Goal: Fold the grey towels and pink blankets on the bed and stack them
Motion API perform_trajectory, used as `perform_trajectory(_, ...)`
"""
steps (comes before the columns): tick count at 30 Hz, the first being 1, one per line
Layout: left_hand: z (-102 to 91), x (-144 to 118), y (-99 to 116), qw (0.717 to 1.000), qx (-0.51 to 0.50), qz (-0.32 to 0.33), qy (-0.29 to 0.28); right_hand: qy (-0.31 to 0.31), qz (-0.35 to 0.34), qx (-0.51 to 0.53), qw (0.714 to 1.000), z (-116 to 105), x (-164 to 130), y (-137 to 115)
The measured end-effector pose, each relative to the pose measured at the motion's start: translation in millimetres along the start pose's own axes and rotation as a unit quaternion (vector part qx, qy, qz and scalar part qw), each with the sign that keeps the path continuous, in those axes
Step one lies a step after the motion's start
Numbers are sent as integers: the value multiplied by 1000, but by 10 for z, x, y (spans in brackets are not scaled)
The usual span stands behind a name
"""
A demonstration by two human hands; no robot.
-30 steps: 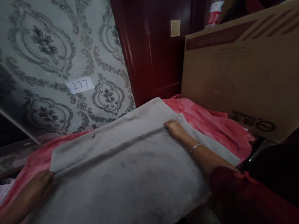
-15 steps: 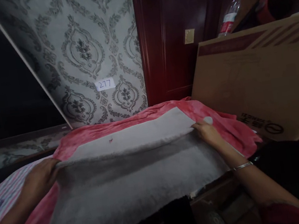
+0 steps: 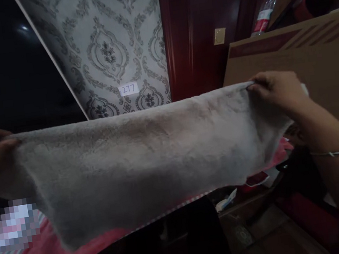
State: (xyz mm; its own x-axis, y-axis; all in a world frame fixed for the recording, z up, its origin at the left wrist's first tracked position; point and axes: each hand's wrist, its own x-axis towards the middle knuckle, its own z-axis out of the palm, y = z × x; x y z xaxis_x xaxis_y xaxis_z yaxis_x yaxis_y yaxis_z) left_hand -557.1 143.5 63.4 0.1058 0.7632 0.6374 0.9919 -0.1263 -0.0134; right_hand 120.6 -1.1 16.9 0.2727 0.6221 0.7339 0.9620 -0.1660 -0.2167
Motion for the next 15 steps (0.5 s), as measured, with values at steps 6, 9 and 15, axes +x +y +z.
perform_trajectory(6, 81, 365, -62, 995, -60, 34, -73, -70, -1, 27, 997, 363, 402, -100)
perform_trajectory(9, 547, 496, 161, 985, -34, 50, -159, -129, 32, 9, 991, 958, 489, -214)
perform_trajectory(15, 1825, 334, 339, 971, -22, 16, -237, -198, 67, -7, 978, 1976, -26, -236)
